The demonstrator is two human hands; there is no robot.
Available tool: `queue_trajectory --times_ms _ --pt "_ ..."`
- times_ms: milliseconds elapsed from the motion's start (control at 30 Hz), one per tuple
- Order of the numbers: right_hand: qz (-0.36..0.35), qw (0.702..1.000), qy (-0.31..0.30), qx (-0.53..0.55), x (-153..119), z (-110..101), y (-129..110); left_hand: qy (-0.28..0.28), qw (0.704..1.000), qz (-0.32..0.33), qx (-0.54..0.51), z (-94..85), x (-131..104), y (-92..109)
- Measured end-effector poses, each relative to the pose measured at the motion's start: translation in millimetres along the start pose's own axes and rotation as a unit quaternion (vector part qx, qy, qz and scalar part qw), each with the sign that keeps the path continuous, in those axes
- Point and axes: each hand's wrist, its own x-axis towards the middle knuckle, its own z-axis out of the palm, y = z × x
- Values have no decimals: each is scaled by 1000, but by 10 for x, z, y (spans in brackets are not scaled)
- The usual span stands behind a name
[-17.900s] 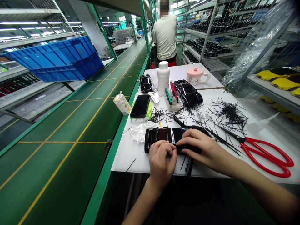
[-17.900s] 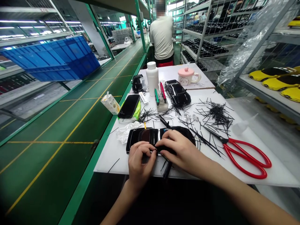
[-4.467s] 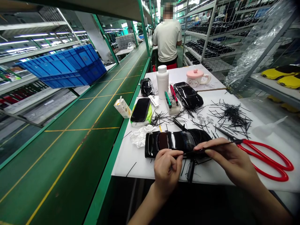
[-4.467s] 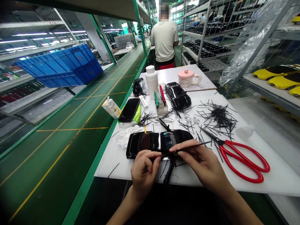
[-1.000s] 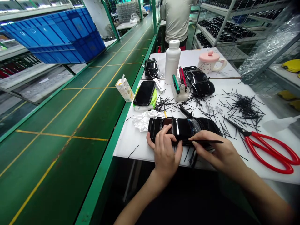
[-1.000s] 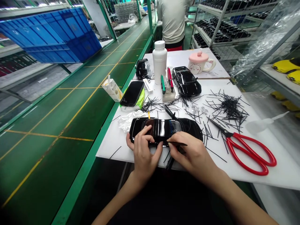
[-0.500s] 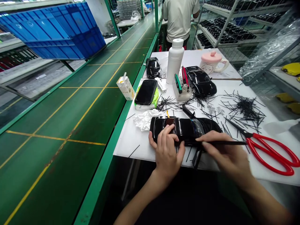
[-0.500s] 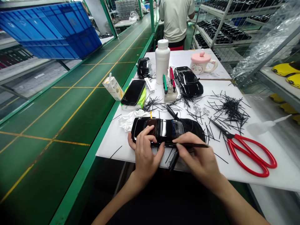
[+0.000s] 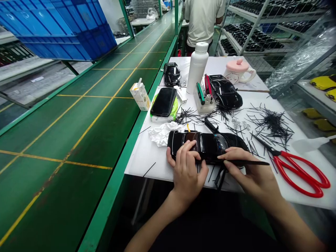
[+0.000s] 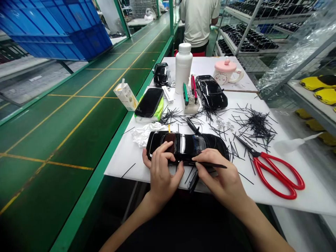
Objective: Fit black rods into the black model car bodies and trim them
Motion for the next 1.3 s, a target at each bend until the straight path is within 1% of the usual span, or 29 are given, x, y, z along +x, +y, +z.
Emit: queue_trajectory --times_ms 200,267,300,333,400,433,467,500,533,567,600,633,667,700,733,800,833,933,1000,1067,1133,1200,1233,1300 --pt "-6 1000 -3 -12 9 29 -19 2 1000 -10 -16 -16 -15 2" --pt "0 1000 19 -1 5 -7 -94 0 1000 -12 -22 -28 -16 4" --pt "2 999 51 12 11 -53 -143 -1 1000 -12 -25 -33 -15 4" --pt "9 995 100 27 27 -123 -190 -2 1000 -12 -27 -38 -13 4" --pt "29 972 232 29 82 -332 -236 -1 999 -10 -31 -46 -7 1" --pt "40 957 288 5 117 -462 -219 -1 999 -9 -34 -49 -5 -2" --pt "58 946 315 -40 150 -602 -168 1 999 -7 -36 -51 -2 -7" --pt "74 943 307 -101 177 -740 -87 3 999 -7 -39 -52 0 -12" --pt "112 949 237 -178 196 -867 20 5 999 -6 -41 -53 1 -18" --pt "153 948 127 -248 207 -974 141 8 999 -7 -44 -53 0 -25" --pt "184 937 12 -296 211 -1056 267 10 999 -7 -48 -53 -2 -31" --pt "201 922 -81 -320 215 -1109 387 12 999 -7 -51 -53 -7 -37" --pt "207 911 -144 -327 226 -1135 492 12 998 -7 -55 -52 -13 -42" --pt "206 903 -193 -324 252 -1138 577 13 998 -6 -59 -51 -20 -45" --pt "199 900 -222 -317 300 -1123 639 13 998 -6 -63 -50 -26 -47" --pt "178 909 -235 -294 487 -1051 701 17 998 -6 -68 -45 -38 -49" --pt "164 920 -223 -278 628 -997 708 19 997 -8 -68 -42 -43 -50" --pt "117 959 -139 -217 1184 -760 721 26 998 -9 -63 -32 -54 -57" --pt "99 973 -109 -177 1567 -552 773 34 998 -9 -61 -21 -65 -69" --pt "92 982 -87 -143 1865 -335 857 44 997 -8 -63 -3 -82 -87" --pt "81 987 -60 -126 2044 -151 938 57 996 -9 -67 19 -104 -107" --pt "67 990 -31 -118 2127 -36 989 69 995 -8 -73 39 -123 -123" --pt "61 992 -16 -113 2149 -11 1001 77 994 -5 -74 47 -129 -129" --pt "55 994 19 -97 2186 -27 1000 85 994 1 -72 53 -135 -132"
